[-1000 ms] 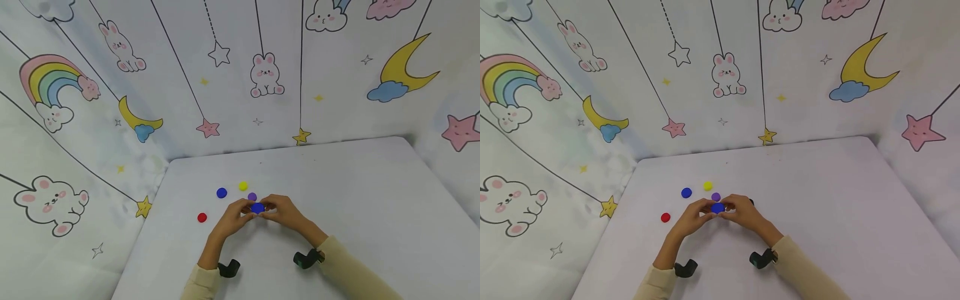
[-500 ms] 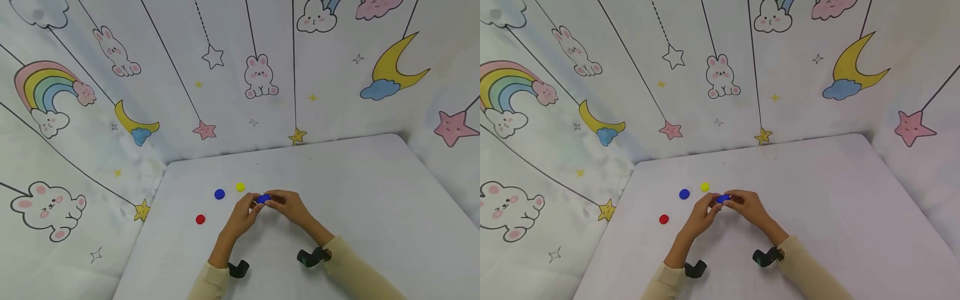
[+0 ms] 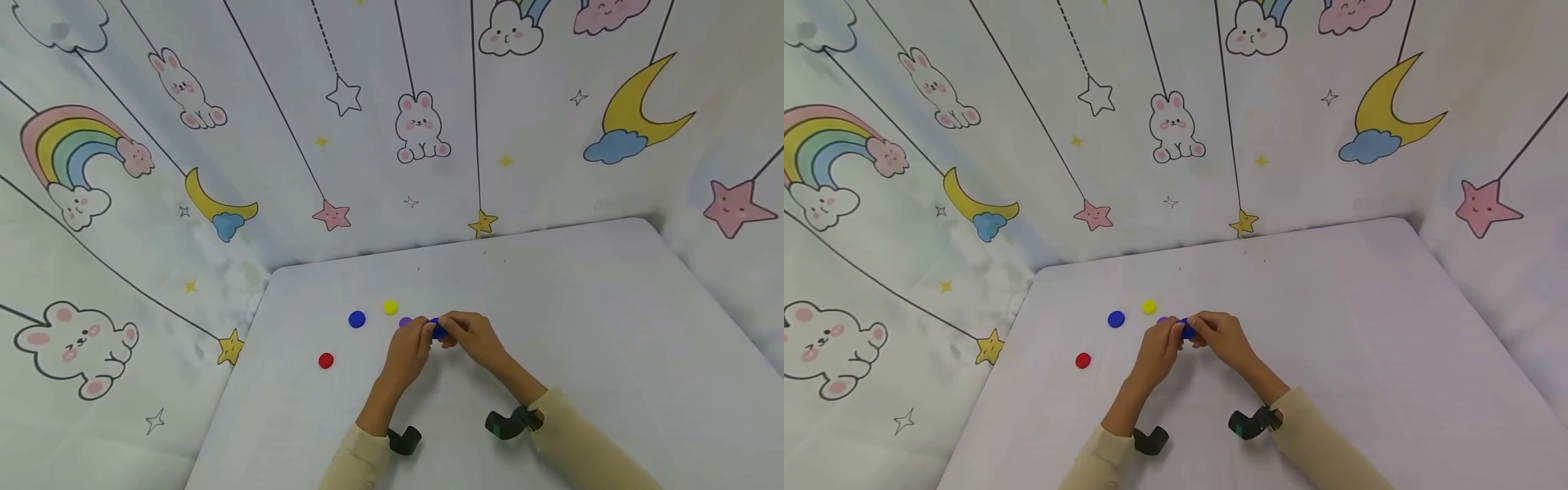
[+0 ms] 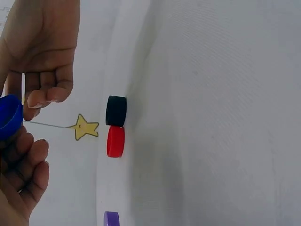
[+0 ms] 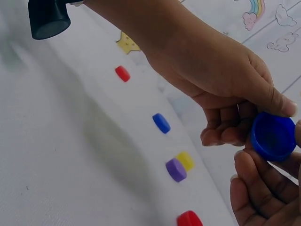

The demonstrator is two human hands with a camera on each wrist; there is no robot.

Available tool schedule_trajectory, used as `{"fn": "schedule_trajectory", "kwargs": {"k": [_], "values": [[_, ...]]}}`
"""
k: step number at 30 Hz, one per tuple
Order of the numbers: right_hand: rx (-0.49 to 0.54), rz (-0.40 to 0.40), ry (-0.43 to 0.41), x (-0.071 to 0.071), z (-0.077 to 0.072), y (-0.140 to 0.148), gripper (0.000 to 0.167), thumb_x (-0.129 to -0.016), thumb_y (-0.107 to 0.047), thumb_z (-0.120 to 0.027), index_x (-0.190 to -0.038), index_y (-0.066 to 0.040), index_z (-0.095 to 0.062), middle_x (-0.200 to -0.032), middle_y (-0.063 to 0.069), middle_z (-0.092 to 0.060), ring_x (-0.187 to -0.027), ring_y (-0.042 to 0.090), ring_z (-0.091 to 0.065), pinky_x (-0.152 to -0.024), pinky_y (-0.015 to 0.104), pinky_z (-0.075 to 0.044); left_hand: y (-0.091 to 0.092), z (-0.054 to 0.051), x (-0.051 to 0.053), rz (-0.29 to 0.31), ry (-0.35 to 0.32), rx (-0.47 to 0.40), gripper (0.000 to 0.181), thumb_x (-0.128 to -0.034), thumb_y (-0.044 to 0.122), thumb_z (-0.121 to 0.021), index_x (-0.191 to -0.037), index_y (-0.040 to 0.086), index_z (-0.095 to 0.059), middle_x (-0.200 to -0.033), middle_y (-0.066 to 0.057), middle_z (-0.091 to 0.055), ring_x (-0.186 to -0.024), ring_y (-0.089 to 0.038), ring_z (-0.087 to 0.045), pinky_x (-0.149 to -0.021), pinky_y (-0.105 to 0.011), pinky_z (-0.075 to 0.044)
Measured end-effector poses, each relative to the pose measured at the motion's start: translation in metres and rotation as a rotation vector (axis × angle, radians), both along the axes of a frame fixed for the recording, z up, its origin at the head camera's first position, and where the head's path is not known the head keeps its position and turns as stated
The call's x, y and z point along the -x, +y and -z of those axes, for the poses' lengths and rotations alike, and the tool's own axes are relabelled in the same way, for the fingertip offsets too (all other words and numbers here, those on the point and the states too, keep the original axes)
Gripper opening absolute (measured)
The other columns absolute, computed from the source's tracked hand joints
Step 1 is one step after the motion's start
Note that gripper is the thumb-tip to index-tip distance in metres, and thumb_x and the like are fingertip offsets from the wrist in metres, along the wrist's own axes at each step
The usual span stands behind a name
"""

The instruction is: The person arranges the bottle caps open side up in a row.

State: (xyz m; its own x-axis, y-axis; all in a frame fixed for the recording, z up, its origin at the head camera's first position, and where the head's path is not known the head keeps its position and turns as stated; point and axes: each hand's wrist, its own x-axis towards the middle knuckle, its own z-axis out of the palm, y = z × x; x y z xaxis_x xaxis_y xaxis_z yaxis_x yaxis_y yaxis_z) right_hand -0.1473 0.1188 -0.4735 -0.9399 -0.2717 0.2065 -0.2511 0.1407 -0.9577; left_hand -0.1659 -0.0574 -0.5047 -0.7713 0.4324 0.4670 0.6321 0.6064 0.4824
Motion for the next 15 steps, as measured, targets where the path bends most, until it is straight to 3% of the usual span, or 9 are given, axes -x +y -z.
{"fn": "schedule_trajectory", "kwargs": {"k": [4,10,15], "values": [[0.002,0.012,-0.010,-0.003,-0.005,-0.001,0.027,-0.102,-0.008,-0.050,-0.103,0.011,-0.068,-0.090,0.025,-0.071,-0.071,0.033,-0.071,-0.067,0.034,-0.060,0.002,-0.001,0.003,-0.017,-0.040,-0.051,0.032,-0.1061,0.019,-0.042,-0.081,0.006,-0.057,-0.064,-0.001,-0.056,-0.053,-0.003,-0.047,-0.048,-0.012,-0.039],[-0.002,0.050,-0.018,0.007,0.021,-0.003,0.027,-0.102,-0.011,-0.052,-0.114,0.009,-0.066,-0.089,0.020,-0.072,-0.068,0.021,-0.071,-0.065,0.029,-0.059,0.004,-0.002,0.003,-0.025,-0.158,-0.122,0.039,-0.1076,0.022,-0.038,-0.077,0.005,-0.055,-0.060,-0.002,-0.055,-0.050,-0.003,-0.049,-0.046,-0.015,-0.041],[-0.017,0.023,0.000,0.008,0.033,0.000,0.040,-0.094,-0.011,-0.066,-0.132,-0.001,-0.057,-0.088,0.014,-0.069,-0.074,0.023,-0.071,-0.070,0.034,-0.059,0.004,-0.002,0.004,-0.033,-0.311,-0.219,0.044,-0.1086,0.026,-0.034,-0.081,0.002,-0.059,-0.059,-0.006,-0.059,-0.050,-0.015,-0.058,-0.046,-0.020,-0.043]]}}
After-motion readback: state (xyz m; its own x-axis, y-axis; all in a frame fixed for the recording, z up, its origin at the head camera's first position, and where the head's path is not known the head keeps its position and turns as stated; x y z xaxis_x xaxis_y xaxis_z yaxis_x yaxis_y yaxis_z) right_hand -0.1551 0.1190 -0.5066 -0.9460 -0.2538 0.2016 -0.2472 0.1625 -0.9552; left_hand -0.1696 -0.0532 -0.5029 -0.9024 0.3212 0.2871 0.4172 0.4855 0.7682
